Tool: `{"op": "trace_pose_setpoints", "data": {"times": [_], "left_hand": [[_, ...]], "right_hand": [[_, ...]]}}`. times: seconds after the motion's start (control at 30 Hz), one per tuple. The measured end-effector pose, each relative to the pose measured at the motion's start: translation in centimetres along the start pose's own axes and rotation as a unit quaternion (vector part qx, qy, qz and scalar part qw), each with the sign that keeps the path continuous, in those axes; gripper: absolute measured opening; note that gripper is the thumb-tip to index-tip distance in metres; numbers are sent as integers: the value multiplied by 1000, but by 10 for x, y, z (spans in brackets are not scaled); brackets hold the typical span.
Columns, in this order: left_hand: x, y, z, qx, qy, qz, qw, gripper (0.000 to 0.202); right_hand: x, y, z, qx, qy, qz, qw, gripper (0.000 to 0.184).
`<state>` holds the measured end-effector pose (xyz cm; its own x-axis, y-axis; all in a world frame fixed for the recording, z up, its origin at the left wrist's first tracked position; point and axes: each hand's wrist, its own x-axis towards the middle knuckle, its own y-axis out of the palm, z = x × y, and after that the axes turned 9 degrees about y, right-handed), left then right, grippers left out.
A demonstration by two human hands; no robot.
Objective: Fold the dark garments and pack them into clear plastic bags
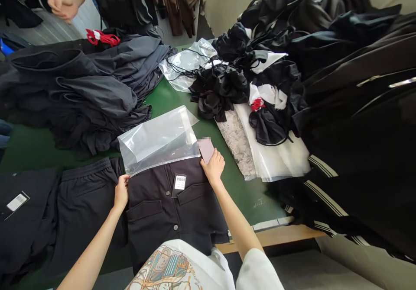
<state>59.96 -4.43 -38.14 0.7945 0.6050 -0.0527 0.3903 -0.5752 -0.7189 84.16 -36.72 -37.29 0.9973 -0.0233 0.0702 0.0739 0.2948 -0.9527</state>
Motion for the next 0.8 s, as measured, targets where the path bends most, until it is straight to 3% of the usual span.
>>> {"op": "trace_pose_setpoints", "data": {"times": [0.1, 0.2, 0.3, 0.4, 0.5, 0.6, 0.8], "left_hand": [[1, 0, -2, -7, 1, -4, 1000, 30], [1, -1, -4, -20, -5, -10, 1000, 30], [1, -1, -5, -24, -8, -15, 1000, 29], [1, -1, -3, -25, -7, -10, 1000, 28], [1, 0, 0, -20, -1, -1, 1000, 30], [0, 0, 3, -14, 0, 2, 1000, 31], [-15, -2, 3, -2, 20, 3, 1000, 24]], "right_hand": [[9, -7, -16, -13, 25, -27, 999, 72], [13, -16, -17, -11, -58, -29, 998, 64], [14, -19, -1, 35, -217, 66, 973, 56], [16, -15, 16, 84, -270, 159, 946, 52], [18, -9, 24, 173, -241, 197, 935, 47], [14, -1, 25, 263, -168, 201, 929, 35], [-2, 7, 18, 297, -109, 186, 930, 10]]}}
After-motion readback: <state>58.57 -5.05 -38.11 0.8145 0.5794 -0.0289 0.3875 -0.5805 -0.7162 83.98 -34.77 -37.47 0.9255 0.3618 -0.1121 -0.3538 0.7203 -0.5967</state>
